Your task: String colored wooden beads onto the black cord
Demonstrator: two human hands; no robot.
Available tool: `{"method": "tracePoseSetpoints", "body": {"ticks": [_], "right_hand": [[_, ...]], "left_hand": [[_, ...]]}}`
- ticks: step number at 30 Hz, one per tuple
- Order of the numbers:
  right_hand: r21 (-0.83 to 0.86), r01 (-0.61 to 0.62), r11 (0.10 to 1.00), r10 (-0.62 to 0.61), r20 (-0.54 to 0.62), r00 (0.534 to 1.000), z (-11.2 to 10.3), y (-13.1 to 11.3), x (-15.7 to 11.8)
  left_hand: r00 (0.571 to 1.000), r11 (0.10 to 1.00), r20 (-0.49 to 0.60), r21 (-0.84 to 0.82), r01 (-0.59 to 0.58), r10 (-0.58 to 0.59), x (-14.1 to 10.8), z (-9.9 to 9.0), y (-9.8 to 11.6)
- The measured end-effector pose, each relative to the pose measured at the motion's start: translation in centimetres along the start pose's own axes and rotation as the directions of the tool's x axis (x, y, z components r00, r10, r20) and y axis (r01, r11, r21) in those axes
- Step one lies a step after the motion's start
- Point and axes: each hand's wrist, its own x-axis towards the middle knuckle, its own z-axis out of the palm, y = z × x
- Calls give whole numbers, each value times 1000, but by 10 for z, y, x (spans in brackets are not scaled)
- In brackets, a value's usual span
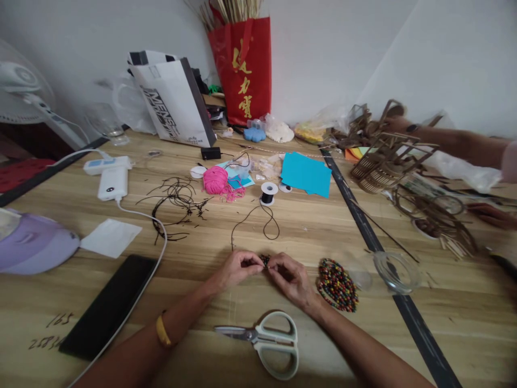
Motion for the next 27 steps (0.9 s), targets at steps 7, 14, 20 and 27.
{"method": "tracePoseSetpoints", "body": {"ticks": [7,14,20,27], "right_hand": [[-8,10,1000,-10,17,1000,-1,1,-1],[-1,20,1000,-20,33,999,0,2,-1],[-9,22,1000,-22,62,998,0,5,-2],[-12,19,1000,-18,73,997,1,6,-2]], "left_hand": [[1000,1000,-2,4,-9,9,-1,-1,4],[1000,1000,4,15,-10,10,0,-1,4],[1000,999,20,-32,-6,7,0,0,2],[999,1000,34,-23,1,0,-1,-1,4]]}}
